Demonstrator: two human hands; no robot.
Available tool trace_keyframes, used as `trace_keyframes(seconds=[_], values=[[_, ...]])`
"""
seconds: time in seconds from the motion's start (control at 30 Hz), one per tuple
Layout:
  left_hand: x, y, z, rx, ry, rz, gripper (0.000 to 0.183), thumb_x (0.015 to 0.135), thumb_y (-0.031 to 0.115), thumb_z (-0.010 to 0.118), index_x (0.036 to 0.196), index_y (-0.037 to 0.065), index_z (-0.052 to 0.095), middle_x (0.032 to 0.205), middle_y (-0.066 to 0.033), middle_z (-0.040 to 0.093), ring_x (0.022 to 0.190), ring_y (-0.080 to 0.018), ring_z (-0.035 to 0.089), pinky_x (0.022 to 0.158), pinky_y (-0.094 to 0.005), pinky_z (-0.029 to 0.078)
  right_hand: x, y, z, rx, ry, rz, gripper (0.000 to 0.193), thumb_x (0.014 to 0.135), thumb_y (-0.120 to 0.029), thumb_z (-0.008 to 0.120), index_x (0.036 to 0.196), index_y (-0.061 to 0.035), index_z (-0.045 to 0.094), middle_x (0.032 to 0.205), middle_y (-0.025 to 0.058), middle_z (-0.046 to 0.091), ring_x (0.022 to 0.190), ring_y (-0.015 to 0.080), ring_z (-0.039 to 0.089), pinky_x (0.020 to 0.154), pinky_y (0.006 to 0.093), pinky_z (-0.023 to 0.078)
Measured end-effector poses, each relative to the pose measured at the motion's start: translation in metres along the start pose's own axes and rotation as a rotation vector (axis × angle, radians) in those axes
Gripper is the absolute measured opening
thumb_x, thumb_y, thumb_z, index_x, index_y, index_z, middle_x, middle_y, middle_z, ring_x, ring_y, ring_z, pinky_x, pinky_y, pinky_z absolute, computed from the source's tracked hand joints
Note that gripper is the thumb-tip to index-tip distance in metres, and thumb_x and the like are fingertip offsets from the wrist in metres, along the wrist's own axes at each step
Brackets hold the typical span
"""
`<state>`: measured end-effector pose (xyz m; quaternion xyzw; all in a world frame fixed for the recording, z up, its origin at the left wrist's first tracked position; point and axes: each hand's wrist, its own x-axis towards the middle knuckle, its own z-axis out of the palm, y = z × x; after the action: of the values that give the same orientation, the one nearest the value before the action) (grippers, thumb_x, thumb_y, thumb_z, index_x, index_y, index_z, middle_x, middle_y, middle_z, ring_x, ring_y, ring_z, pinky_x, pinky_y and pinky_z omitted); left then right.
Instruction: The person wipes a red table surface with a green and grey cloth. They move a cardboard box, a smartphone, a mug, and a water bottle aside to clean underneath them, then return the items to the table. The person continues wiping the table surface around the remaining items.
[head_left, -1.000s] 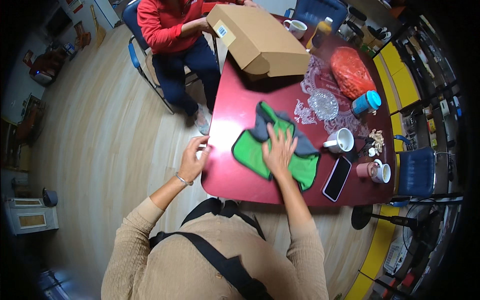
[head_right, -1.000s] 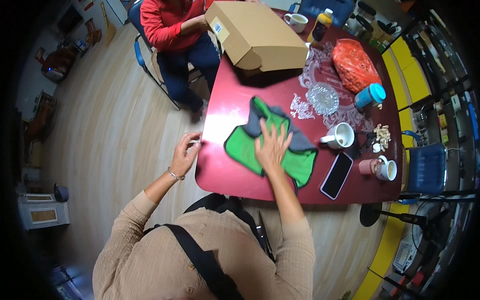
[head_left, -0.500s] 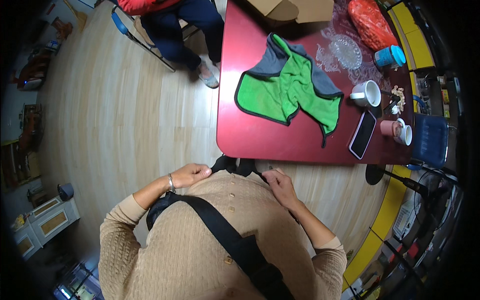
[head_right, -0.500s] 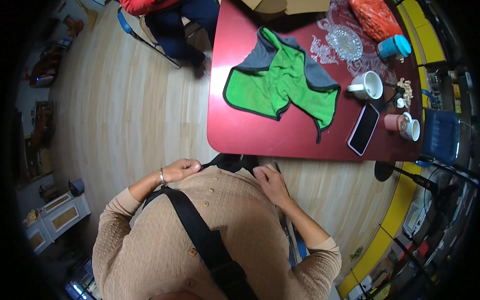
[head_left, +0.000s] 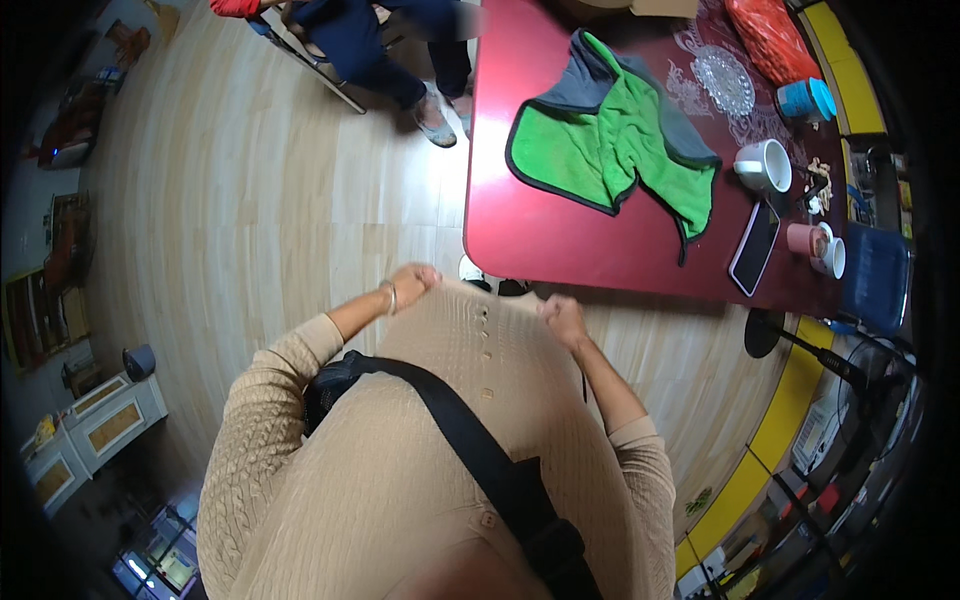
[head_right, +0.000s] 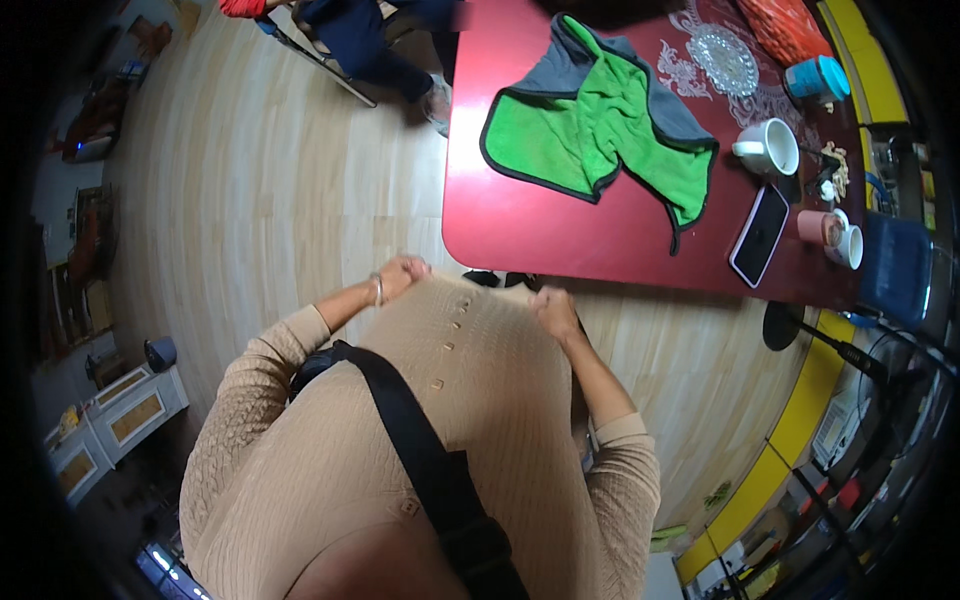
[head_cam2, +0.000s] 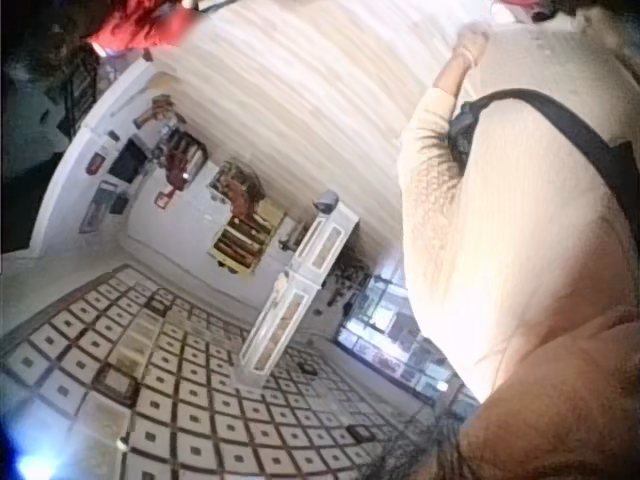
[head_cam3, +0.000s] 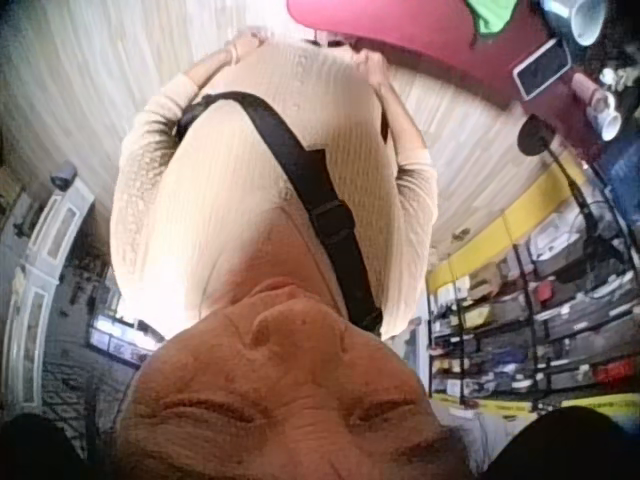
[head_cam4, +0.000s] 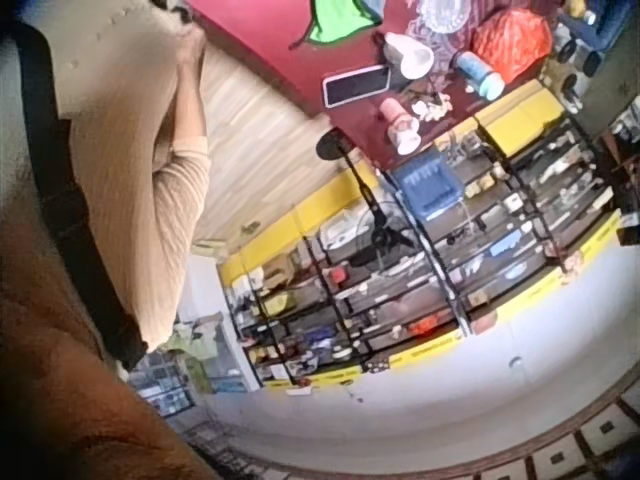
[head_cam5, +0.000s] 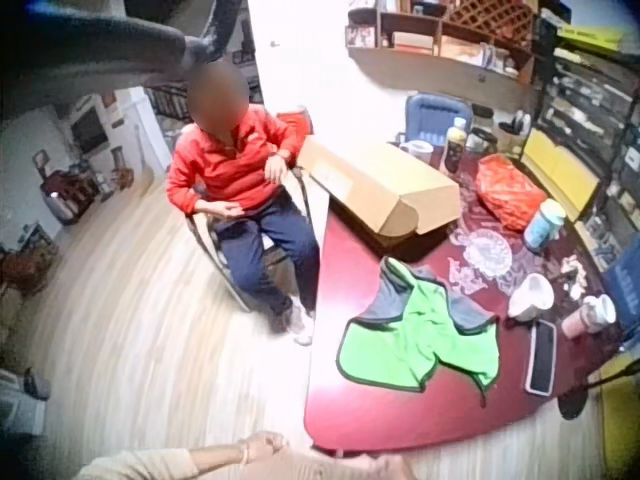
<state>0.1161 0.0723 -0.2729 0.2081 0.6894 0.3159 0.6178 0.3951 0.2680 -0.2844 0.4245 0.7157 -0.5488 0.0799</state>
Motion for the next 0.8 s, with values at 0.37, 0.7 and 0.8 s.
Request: trace_keyframes(seconds=[0.37, 0.7, 0.8], values=[[-0.109, 0.011, 0.009, -0.462, -0.226, -0.015, 0.025, 0.095, 0.033, 0.054, 0.086, 0.010, 0.058, 0.078, 0.0089, 0.054, 0.069, -0.0006, 0.046, 0.064, -0.0199, 0.042, -0.125, -0.041, -0.071, 0.460, -0.287, 0.346, 0.019, 0.091, -0.020, 0.062, 0.077, -0.0069, 0.061, 0.069, -0.0073, 0.053, 0.062, 0.0034, 0.043, 0.057, 0.0196, 0.034], [-0.108, -0.178, -0.010, -0.495, -0.446, 0.030, 0.057, 0.084, 0.047, 0.065, 0.120, 0.003, 0.057, 0.117, -0.0020, 0.060, 0.105, -0.0113, 0.053, 0.092, -0.0308, 0.044, -0.130, 0.004, -0.072, 0.678, -0.022, 0.409, 0.009, 0.092, -0.020, 0.056, 0.090, -0.0111, 0.059, 0.084, -0.0028, 0.059, 0.074, 0.0092, 0.054, 0.068, 0.0263, 0.046], [-0.120, -0.180, -0.021, -0.765, -0.788, -0.149, 0.036, 0.083, 0.022, 0.071, 0.112, 0.004, 0.060, 0.105, -0.0018, 0.066, 0.091, -0.0114, 0.061, 0.083, -0.0304, 0.050, -0.123, 0.005, -0.070, 0.638, -0.017, 0.453, 0.010, 0.092, -0.020, 0.056, 0.091, -0.0107, 0.059, 0.085, -0.0027, 0.059, 0.076, 0.0094, 0.054, 0.069, 0.0268, 0.046]])
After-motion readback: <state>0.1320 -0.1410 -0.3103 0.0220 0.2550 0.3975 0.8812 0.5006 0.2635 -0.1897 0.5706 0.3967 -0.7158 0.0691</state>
